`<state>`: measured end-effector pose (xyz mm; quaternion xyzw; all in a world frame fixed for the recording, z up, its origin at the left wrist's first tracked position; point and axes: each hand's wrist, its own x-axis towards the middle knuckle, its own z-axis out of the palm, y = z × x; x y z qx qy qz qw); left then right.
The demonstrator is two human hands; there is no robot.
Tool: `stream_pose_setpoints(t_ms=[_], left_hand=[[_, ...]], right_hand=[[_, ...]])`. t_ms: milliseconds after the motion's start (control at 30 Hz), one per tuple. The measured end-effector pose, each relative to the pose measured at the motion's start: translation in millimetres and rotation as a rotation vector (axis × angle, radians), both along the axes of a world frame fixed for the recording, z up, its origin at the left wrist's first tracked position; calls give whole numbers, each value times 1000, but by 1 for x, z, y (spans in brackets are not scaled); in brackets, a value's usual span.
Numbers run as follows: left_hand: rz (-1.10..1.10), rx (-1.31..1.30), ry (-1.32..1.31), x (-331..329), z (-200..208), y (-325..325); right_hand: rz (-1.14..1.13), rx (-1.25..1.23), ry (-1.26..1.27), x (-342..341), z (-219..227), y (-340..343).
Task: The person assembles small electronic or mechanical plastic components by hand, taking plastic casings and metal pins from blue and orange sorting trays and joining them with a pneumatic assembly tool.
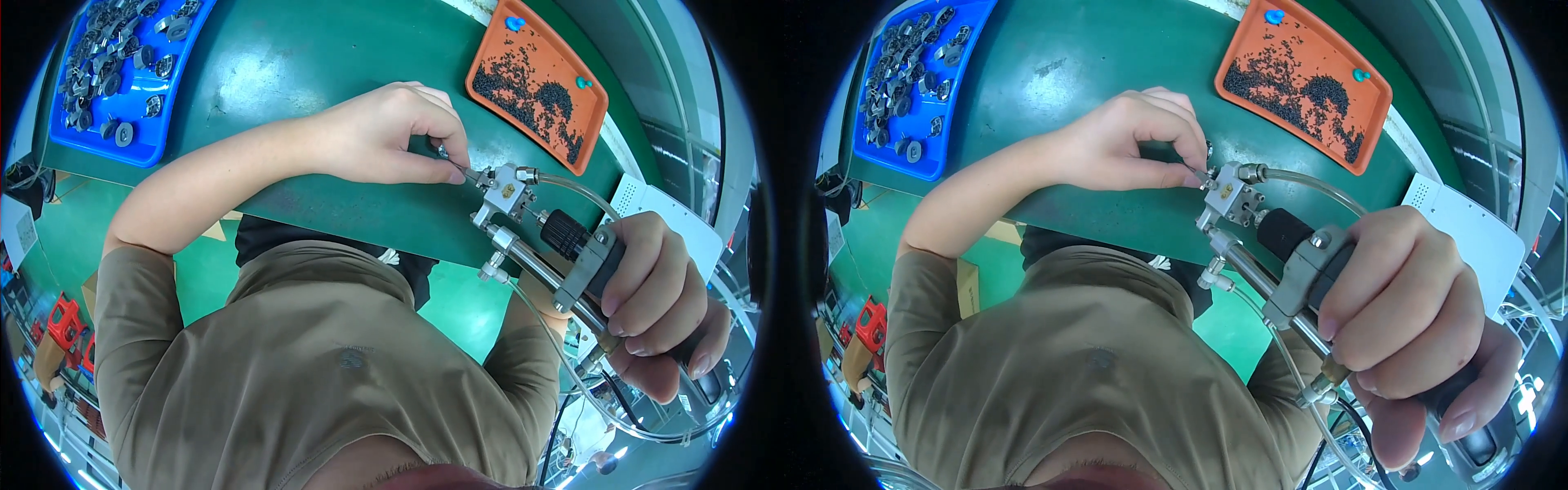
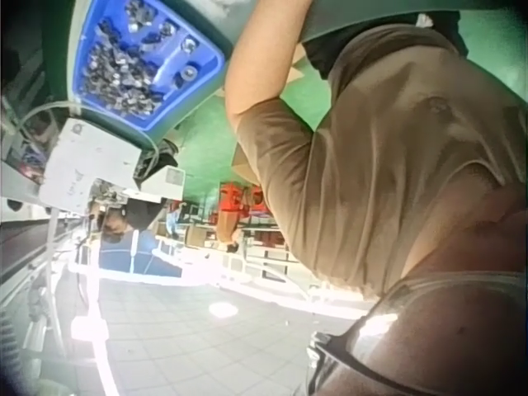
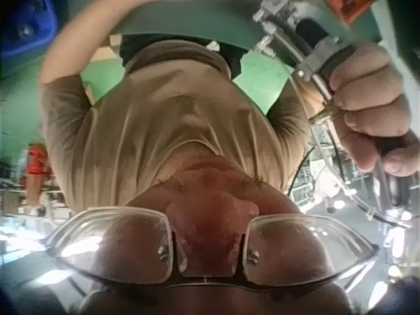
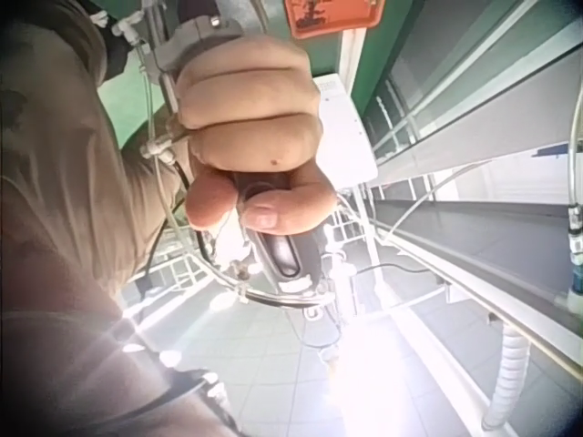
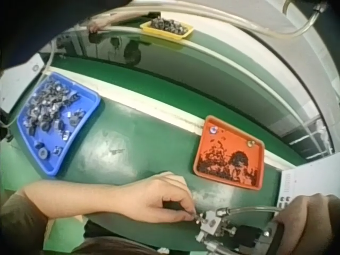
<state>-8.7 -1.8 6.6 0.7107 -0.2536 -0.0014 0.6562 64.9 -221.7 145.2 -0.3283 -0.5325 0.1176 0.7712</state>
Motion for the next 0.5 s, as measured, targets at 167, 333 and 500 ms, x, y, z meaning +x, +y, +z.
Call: stream_pose_setpoints(t_ms=[167, 333, 500], left_hand=[[139, 151, -202, 1, -5, 2], [206, 245, -254, 2, -7, 2], [203, 269, -268, 3, -7, 3]], right_hand=[[-16, 1, -42, 3, 7, -8], [6, -23, -87, 7, 4, -4], [7, -11, -94, 6, 1, -3]])
